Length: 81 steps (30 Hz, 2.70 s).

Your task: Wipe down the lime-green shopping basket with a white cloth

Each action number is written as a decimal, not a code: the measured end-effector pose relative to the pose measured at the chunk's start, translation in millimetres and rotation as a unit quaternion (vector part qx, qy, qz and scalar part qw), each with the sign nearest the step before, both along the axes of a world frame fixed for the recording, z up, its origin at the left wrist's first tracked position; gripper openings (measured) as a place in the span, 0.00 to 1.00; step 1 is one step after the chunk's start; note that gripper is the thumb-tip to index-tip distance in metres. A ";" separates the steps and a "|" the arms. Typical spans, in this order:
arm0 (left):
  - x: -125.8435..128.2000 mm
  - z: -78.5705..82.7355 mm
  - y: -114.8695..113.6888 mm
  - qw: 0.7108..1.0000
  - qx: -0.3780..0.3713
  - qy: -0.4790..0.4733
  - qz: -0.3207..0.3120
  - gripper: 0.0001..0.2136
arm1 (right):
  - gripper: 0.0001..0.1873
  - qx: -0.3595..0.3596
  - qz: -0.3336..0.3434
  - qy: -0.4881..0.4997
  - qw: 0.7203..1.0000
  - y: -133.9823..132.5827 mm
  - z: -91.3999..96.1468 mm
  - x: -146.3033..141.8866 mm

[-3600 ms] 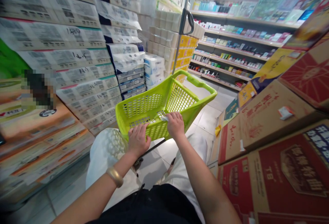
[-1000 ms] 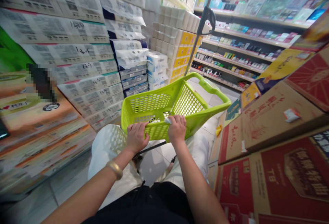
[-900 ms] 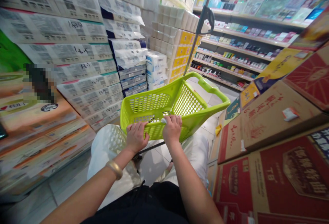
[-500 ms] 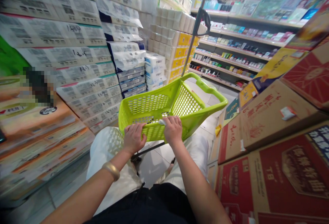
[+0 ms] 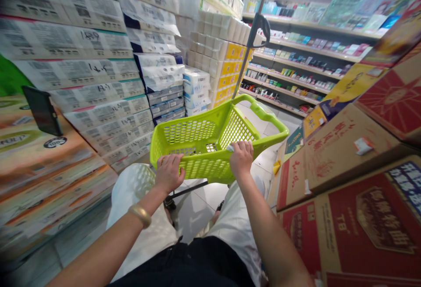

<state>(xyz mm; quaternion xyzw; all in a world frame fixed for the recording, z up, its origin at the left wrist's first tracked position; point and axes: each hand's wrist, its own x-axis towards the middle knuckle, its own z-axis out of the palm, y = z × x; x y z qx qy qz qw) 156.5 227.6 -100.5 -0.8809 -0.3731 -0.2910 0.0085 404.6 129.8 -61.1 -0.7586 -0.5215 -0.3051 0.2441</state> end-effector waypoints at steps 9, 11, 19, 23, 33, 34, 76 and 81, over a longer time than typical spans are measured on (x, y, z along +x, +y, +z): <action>38.4 10.4 -14.5 0.997 -0.016 0.049 -0.056 0.34 | 0.16 -0.060 0.092 0.025 0.994 26.2 -20.5 -62.5; 39.0 11.4 -10.4 0.995 -0.027 0.060 -0.070 0.32 | 0.18 -0.084 0.106 0.010 0.991 19.5 -15.0 -50.0; 37.2 8.7 -7.2 0.995 -0.029 0.039 -0.087 0.30 | 0.17 -0.020 0.027 0.002 0.999 -11.2 9.6 19.3; 42.1 5.9 -9.5 0.996 -0.029 0.032 -0.075 0.30 | 0.17 -0.003 0.018 0.034 0.999 3.9 -3.0 -10.5; 31.0 9.0 4.7 0.995 -0.008 0.050 -0.083 0.30 | 0.16 -0.065 0.094 -0.009 0.993 7.9 0.3 -21.5; 30.4 9.1 6.7 0.995 -0.006 0.052 -0.082 0.30 | 0.16 -0.061 0.082 -0.016 0.995 3.8 4.6 -11.7; 48.1 19.7 73.3 0.989 -0.086 0.070 -0.096 0.34 | 0.15 -0.010 -0.025 0.003 1.000 56.0 59.5 53.0; 69.3 39.1 53.5 0.981 -0.090 -0.046 -0.167 0.33 | 0.14 -0.022 -0.020 -0.020 0.999 38.7 64.6 17.1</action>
